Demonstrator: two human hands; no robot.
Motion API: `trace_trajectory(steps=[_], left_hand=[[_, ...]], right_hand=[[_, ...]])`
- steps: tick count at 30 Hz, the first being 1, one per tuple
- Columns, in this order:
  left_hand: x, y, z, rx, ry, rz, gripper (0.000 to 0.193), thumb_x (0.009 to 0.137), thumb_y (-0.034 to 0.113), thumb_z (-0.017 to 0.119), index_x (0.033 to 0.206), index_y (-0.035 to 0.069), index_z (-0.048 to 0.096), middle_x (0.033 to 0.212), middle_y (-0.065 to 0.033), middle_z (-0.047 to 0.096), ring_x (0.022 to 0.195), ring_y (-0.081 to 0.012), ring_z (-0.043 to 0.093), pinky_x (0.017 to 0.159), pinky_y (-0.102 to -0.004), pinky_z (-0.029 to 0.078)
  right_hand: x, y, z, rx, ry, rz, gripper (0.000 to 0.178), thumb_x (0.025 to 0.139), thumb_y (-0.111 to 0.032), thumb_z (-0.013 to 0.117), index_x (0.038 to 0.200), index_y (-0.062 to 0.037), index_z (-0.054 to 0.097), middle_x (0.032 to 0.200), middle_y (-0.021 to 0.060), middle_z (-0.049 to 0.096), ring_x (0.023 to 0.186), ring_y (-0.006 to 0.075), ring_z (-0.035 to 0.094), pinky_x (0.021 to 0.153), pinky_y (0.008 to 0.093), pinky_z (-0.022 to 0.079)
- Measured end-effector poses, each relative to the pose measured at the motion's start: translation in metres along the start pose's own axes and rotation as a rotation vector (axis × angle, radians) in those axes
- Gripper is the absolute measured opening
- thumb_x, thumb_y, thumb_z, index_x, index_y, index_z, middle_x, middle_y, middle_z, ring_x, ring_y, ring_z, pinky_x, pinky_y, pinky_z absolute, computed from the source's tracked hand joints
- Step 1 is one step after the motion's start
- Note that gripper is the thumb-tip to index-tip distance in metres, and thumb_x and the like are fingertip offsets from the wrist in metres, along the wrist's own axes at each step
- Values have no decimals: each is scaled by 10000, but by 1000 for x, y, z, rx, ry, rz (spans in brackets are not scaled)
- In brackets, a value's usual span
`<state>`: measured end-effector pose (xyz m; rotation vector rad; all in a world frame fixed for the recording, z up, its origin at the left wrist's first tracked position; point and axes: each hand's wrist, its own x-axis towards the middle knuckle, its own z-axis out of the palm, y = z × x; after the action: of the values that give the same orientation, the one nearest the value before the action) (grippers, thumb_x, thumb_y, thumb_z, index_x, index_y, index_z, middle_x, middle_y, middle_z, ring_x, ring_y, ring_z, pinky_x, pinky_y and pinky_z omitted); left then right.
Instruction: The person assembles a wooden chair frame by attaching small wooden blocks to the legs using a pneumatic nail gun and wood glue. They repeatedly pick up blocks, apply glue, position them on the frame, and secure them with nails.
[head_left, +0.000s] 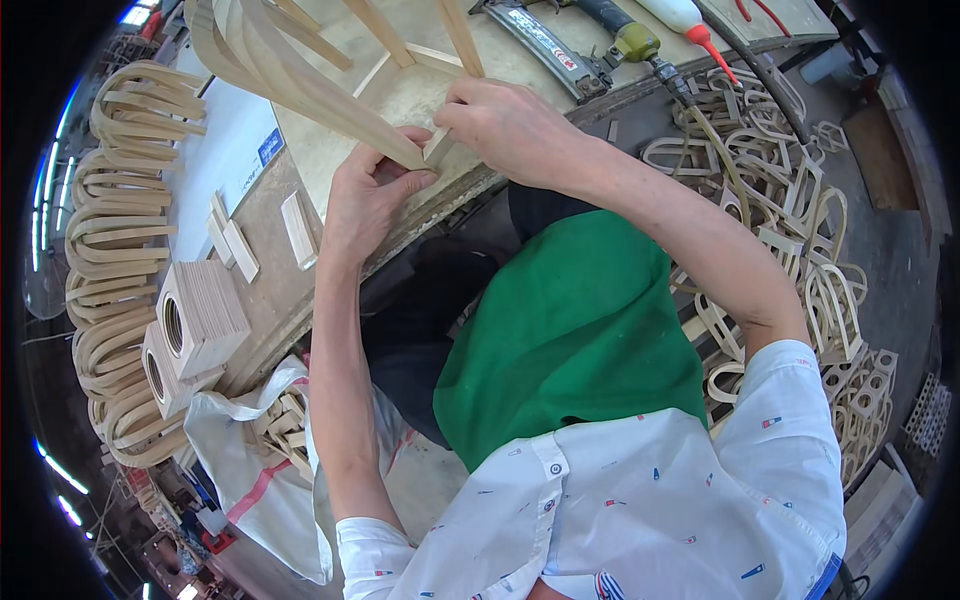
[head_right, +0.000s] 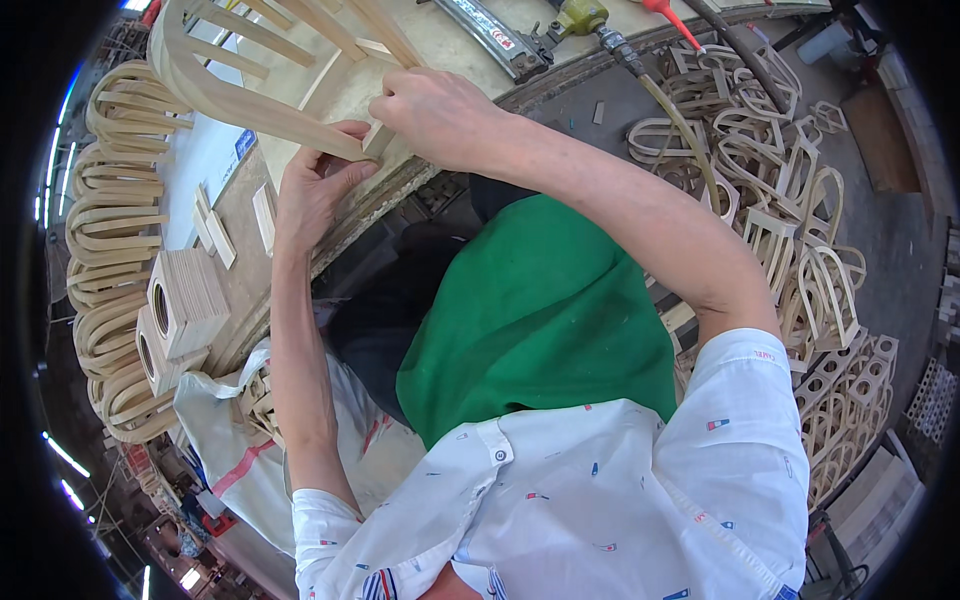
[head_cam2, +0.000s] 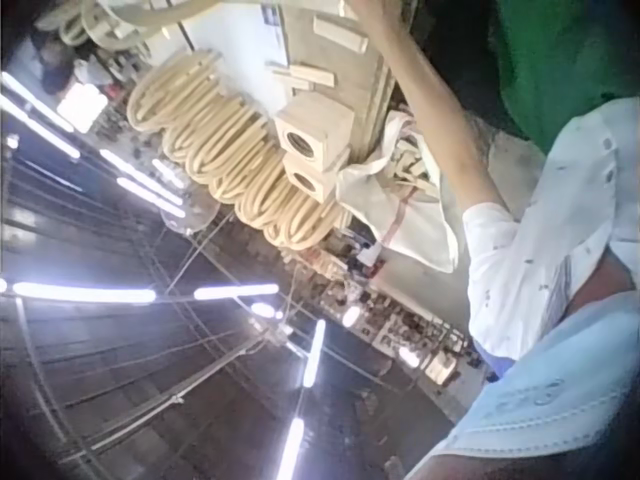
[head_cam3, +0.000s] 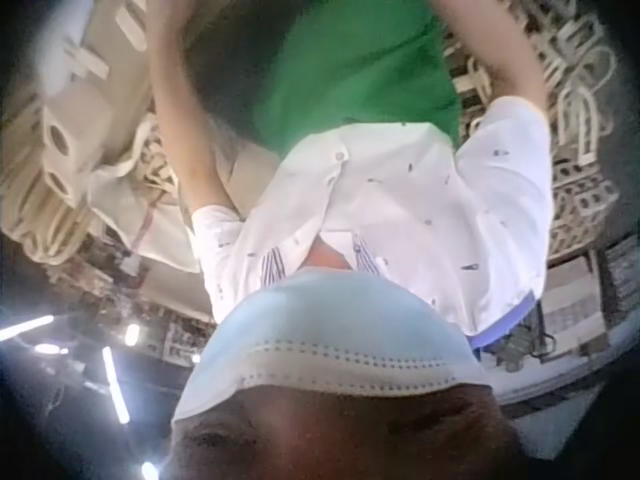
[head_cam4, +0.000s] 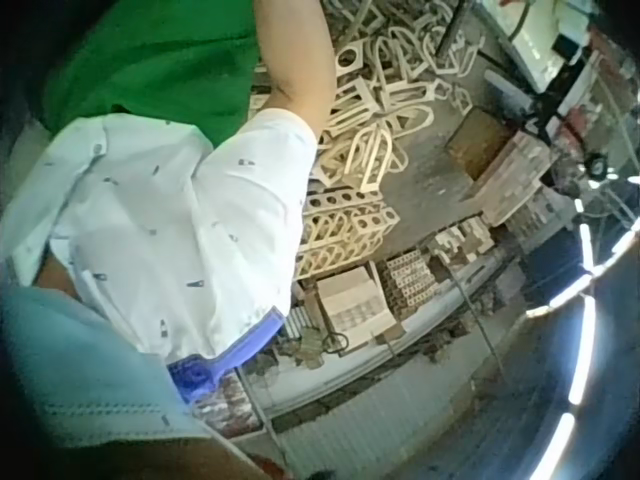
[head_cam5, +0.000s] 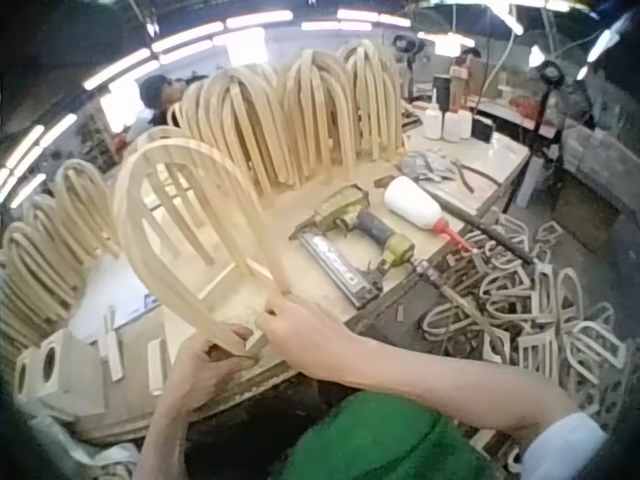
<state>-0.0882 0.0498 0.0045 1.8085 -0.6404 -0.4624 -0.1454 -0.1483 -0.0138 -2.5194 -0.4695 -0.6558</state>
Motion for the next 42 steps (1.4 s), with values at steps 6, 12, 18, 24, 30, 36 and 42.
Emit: trace_trajectory(steps=[6, 12, 18, 24, 30, 36, 42], left_hand=[[4, 4, -1, 17, -32, 5, 337, 758, -43, 733, 1082, 27, 673, 955, -1, 642, 837, -90, 588, 758, -253, 501], [6, 2, -6, 51, -79, -34, 285, 779, -13, 735, 1057, 14, 678, 1078, -12, 642, 916, -89, 563, 820, -254, 460], [7, 0, -6, 59, -72, -6, 238, 783, -18, 730, 1016, 4, 687, 1085, -16, 646, 913, -87, 581, 796, -247, 468], [9, -7, -7, 33, -60, 74, 307, 743, -1, 759, 1042, 48, 714, 918, 0, 642, 748, -80, 586, 693, -245, 497], [9, -7, -5, 42, -44, 58, 285, 742, -14, 752, 1017, 48, 713, 905, 6, 635, 739, -77, 577, 682, -244, 493], [11, -4, -6, 55, -104, 39, 320, 776, -48, 722, 1087, 13, 674, 1014, 17, 613, 884, -79, 558, 770, -235, 465], [11, -21, -10, 171, -57, 46, 218, 731, 61, 756, 941, 44, 698, 803, -39, 630, 719, -136, 599, 654, -294, 499]], right_hand=[[0, 3, 2, 17, -4, -16, 144, 806, -56, 646, 938, 2, 651, 896, 123, 607, 816, 313, 623, 673, 401, 508], [2, 3, 1, 72, 22, -40, 98, 709, 18, 618, 806, 11, 629, 802, 146, 582, 802, 344, 624, 674, 436, 507], [2, 6, 1, 108, 38, -44, 78, 737, -8, 627, 815, -2, 636, 808, 134, 589, 789, 332, 625, 670, 431, 502], [3, 6, -4, 94, -57, -22, 164, 815, -80, 664, 957, 0, 644, 910, 114, 609, 799, 307, 621, 672, 391, 498], [1, 6, -1, 95, -8, -44, 166, 805, -59, 668, 956, 5, 642, 912, 116, 609, 801, 308, 617, 669, 386, 497], [0, 10, 0, 73, 15, -93, 152, 800, -24, 656, 944, 19, 629, 910, 122, 610, 797, 303, 615, 655, 375, 500], [3, 8, 0, 111, -10, -123, 229, 791, -47, 600, 1009, 9, 640, 931, 136, 605, 849, 316, 606, 731, 388, 505]])
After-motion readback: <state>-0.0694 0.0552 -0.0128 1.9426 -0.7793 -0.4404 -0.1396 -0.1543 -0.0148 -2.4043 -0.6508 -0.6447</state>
